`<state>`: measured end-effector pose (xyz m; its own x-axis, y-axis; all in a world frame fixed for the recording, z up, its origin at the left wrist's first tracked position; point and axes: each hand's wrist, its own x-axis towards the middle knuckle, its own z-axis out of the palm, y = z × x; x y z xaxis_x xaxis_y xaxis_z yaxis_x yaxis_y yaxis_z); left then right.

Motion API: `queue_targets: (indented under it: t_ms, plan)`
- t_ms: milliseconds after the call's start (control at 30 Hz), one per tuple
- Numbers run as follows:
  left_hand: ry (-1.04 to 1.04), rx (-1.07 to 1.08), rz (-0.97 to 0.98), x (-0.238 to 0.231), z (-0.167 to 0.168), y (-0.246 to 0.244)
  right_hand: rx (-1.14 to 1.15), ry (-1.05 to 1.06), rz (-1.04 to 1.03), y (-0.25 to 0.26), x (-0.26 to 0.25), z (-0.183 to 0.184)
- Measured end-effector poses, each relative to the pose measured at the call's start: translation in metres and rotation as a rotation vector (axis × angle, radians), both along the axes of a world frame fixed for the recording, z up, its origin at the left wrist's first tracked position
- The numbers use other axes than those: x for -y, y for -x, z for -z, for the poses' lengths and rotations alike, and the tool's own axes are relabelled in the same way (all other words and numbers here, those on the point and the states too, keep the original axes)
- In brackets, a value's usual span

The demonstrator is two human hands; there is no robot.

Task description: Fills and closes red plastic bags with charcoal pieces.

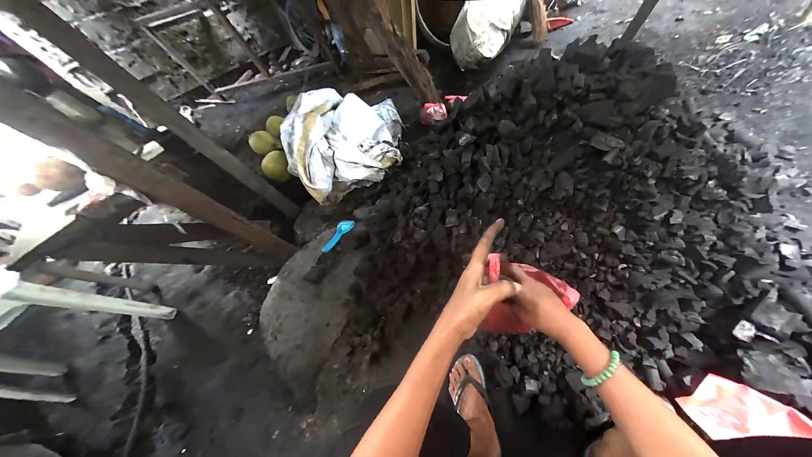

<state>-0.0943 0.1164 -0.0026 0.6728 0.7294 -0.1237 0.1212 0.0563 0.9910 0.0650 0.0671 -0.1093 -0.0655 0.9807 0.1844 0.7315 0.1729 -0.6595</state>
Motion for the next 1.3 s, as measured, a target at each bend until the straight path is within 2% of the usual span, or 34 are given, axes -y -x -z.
queue_targets:
  t_ms: [67, 133, 233, 267, 367, 433, 500, 567, 633, 700, 767, 800, 867, 900, 967, 1000, 1067, 1133, 1200, 1267, 1300]
  plan:
    - [0.078, -0.007, 0.001, 0.006, 0.014, -0.007, 0.187, 0.431, -0.043, -0.001, 0.004, 0.005]
    - [0.141, -0.015, 0.03, 0.01, 0.028, -0.011, 0.236, 0.684, -0.096, -0.011, 0.006, -0.002]
    - [0.175, 0.001, 0.052, 0.008, 0.03, -0.012, 0.091, 0.66, -0.204, -0.04, 0.013, -0.007]
    - [0.169, 0.003, 0.053, 0.007, 0.028, -0.01, 0.13, 0.663, -0.214, -0.048, 0.019, -0.012]
    - [0.096, -0.124, 0.1, -0.002, 0.011, -0.002, 0.472, 0.74, -0.264, -0.052, 0.045, -0.04]
    - [-0.164, -0.431, 0.227, -0.013, 0.002, 0.004, 0.595, 0.584, -0.355, -0.048, 0.066, -0.053]
    - [-0.418, -0.83, 0.384, -0.016, -0.001, 0.008, 0.617, 0.42, -0.407, -0.048, 0.081, -0.06]
    - [-0.535, -1.174, 0.511, -0.009, 0.0, 0.007, 0.625, 0.391, -0.422, -0.042, 0.088, -0.072]
    - [-0.588, -1.411, 0.573, -0.002, -0.003, 0.001, 0.638, 0.184, -0.418, -0.037, 0.093, -0.08]
    - [-0.614, -1.552, 0.577, 0.002, -0.01, -0.009, 0.654, -0.094, -0.408, -0.026, 0.094, -0.092]
    - [-0.579, -1.492, 0.578, -0.002, -0.024, -0.02, 0.584, -0.36, -0.395, -0.01, 0.09, -0.106]
    - [-0.549, -1.374, 0.619, -0.004, -0.036, -0.024, 0.508, -0.439, -0.392, -0.002, 0.087, -0.115]
    - [-0.462, -0.996, 0.711, -0.006, -0.054, -0.031, 0.357, -0.539, -0.38, 0.009, 0.076, -0.131]
    - [-0.351, -0.77, 0.69, -0.006, -0.057, -0.03, 0.305, -0.562, -0.365, 0.01, 0.071, -0.139]
    - [0.065, -0.347, 0.532, -0.003, -0.049, -0.027, 0.308, -0.566, -0.306, 0.0, 0.062, -0.155]
    - [0.258, -0.223, 0.453, -0.002, -0.046, -0.026, 0.343, -0.548, -0.269, -0.009, 0.059, -0.162]
    - [0.474, -0.118, 0.41, -0.002, -0.042, -0.018, 0.464, -0.536, -0.206, -0.03, 0.055, -0.169]
    - [0.438, -0.094, 0.439, 0.002, -0.033, -0.009, 0.587, -0.575, -0.163, -0.049, 0.053, -0.162]
    - [0.183, -0.125, 0.431, 0.015, -0.023, -0.007, 0.592, -0.58, -0.09, -0.057, 0.056, -0.152]
    - [-0.07, -0.234, 0.423, 0.025, -0.023, -0.014, 0.436, -0.54, 0.061, -0.056, 0.06, -0.136]
    - [-0.175, -0.281, 0.397, 0.027, -0.023, -0.018, 0.271, -0.472, 0.153, -0.052, 0.062, -0.127]
